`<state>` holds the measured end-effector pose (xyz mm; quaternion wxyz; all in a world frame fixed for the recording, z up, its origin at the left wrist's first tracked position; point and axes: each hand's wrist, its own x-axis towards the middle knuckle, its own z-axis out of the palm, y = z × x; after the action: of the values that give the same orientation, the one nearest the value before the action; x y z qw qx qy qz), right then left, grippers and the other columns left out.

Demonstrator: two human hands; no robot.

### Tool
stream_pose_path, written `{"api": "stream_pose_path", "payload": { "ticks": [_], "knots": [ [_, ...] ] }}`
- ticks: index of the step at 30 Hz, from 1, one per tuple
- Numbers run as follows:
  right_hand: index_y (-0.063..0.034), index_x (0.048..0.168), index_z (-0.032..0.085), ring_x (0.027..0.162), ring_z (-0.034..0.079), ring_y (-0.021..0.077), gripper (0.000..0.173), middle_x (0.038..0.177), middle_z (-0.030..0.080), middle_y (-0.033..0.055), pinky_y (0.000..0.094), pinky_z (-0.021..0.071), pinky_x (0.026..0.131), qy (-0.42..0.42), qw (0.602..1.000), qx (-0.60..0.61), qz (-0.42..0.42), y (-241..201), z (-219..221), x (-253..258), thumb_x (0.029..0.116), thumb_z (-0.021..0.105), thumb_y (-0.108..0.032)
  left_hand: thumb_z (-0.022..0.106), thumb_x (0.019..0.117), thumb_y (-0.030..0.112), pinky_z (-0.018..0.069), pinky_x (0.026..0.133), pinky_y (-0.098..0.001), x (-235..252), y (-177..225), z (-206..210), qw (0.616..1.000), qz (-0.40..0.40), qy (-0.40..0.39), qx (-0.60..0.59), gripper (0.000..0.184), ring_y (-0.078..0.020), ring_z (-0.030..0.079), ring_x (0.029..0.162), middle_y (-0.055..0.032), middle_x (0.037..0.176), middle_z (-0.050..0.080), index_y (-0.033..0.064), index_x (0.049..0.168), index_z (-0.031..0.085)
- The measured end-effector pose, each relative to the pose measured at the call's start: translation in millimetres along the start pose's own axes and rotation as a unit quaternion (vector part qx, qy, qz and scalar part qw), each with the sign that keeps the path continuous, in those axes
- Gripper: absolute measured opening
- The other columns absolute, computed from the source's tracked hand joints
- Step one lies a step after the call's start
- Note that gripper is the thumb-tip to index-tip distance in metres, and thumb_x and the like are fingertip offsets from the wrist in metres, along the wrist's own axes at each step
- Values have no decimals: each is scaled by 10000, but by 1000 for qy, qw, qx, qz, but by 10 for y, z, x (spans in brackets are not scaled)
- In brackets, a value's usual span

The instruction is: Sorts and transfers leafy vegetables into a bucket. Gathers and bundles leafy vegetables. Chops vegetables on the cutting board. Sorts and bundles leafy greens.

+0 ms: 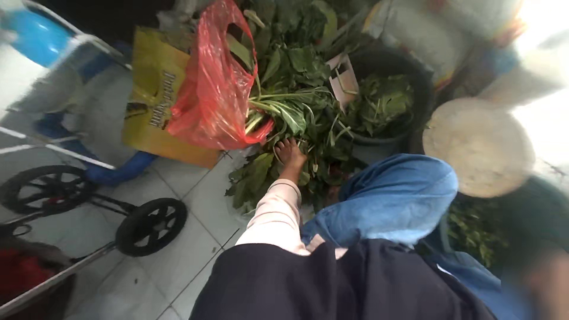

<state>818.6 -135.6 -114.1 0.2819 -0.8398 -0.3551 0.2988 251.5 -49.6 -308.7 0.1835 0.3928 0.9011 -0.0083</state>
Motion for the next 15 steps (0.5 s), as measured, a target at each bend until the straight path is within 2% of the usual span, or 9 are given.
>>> {"api": "stream_pose_path", "payload": {
  "ticks": [2,3,4,6,7,9,10,13,15],
  "knots": [
    [-36,1445,342,475,510,56,511,752,486,-14,253,517,466,-2,1000,8,5,0,12,26,1106,431,-408,845,741,437,275,1163,-655,51,118,-73,999,-24,-36,14,957,-474,407,1411,-288,1508,459,-5,1493,451],
    [-43,1432,349,473,511,52,500,747,487,-19,250,519,463,-5,1000,12,3,7,21,35,1105,434,-412,813,773,462,257,1174,-665,53,174,-118,998,-32,-57,18,889,-467,425,1408,-289,1480,493,-30,1445,501],
    [-44,1428,355,472,512,48,501,743,489,-23,250,521,464,-8,1000,13,-1,18,31,36,1104,433,-418,789,793,490,253,1172,-682,40,216,-144,997,-34,-70,22,779,-456,471,1379,-279,1417,562,-32,1341,604],
    [-45,1427,363,483,511,49,509,759,484,-24,257,524,475,-16,1000,10,-8,20,60,21,1101,431,-431,766,814,483,256,1162,-694,-18,265,-142,996,-20,-77,27,621,-431,530,1329,-250,1321,638,-3,1195,697],
    [-49,1428,365,492,513,50,513,771,486,-22,260,525,481,-20,1000,8,-12,14,73,10,1099,431,-438,774,814,451,246,1161,-701,-50,269,-116,997,-5,-72,17,596,-431,504,1352,-249,1340,624,3,1199,699],
    [-34,1428,381,504,521,59,521,786,504,-4,266,526,487,-21,999,11,-31,9,88,-10,1094,449,-429,803,802,345,254,1144,-731,-151,270,-77,997,30,-69,-22,623,-455,409,1422,-261,1431,551,11,1305,653],
    [-28,1414,393,500,524,61,514,777,510,-2,268,528,483,-21,999,14,-42,8,92,-18,1091,459,-422,812,794,307,297,1111,-743,-212,268,-69,995,42,-76,-40,658,-468,395,1427,-271,1464,512,16,1353,620],
    [-30,1390,413,477,527,55,499,739,512,-16,258,529,466,-10,998,28,-54,4,107,-25,1086,476,-420,810,783,278,505,937,-684,-328,212,-178,991,61,-93,-78,636,-463,569,1256,-275,1436,517,21,1327,604],
    [-23,1389,414,469,526,52,495,735,514,-16,252,526,459,-5,998,31,-51,10,94,-23,1090,468,-414,794,805,297,529,891,-665,-363,148,-434,988,72,-98,-95,584,-451,627,1155,-272,1370,558,2,1275,612]
  ]
}}
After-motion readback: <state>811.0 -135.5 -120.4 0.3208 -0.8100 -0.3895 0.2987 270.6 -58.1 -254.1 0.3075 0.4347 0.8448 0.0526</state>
